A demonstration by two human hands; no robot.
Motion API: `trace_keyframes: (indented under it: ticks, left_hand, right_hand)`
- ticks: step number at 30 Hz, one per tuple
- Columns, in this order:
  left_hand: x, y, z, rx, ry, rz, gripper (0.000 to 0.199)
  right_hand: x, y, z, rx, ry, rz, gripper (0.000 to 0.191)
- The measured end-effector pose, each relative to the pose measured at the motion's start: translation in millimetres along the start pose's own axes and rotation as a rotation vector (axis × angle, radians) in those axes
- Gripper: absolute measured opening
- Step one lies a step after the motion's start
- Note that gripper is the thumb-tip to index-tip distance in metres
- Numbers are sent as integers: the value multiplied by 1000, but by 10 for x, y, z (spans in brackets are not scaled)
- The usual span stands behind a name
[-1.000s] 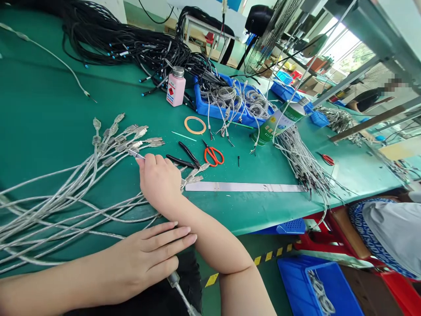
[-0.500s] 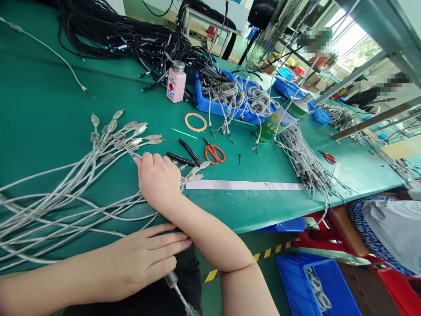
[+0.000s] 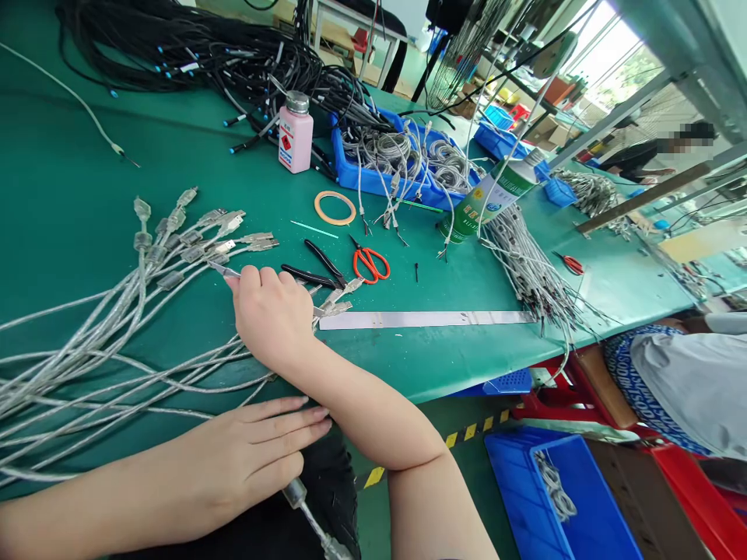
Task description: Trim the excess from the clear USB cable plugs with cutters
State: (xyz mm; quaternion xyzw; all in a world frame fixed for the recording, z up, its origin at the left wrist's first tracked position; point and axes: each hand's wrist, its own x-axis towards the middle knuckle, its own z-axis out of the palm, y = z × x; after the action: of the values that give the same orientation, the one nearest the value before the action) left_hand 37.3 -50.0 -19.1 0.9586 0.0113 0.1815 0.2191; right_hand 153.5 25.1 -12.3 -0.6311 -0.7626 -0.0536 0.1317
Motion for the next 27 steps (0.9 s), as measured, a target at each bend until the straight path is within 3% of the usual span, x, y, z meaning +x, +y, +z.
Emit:
trace_keyframes:
  ticks: [4,6,9,12,15,19,22,27]
  left_hand:
    - [-44,7,-35,-180,12,-94,29]
    - [-72,3,-112,-373,57,-260,26]
    - [-112,-37,-253,-752,216,-616,23]
    - [-142,-128,-356,-1227,481,-815,25]
    - [-151,-231,-429,-1559,742,-869,21]
    - [-158,-305,-549,-1605,956,-900,19]
    - [-170,-311,-637,-1621,995,-921,18]
    - [-178,-318,-690,-1685,941,-878,12]
  right_hand:
    - [2,41,-48,50,-20,15,46]
    - [6,88,-70,110,-21,45,44]
    - [25,192,-89,261,-29,113,35]
    - [54,322,-113,357,-49,146,31]
    - [73,451,-171,416,-46,152,32]
    - [53,554,-287,482,-2,159,33]
    - [1,545,-375,581,38,86,28]
    - [-115,450,-486,642,29,-223,24]
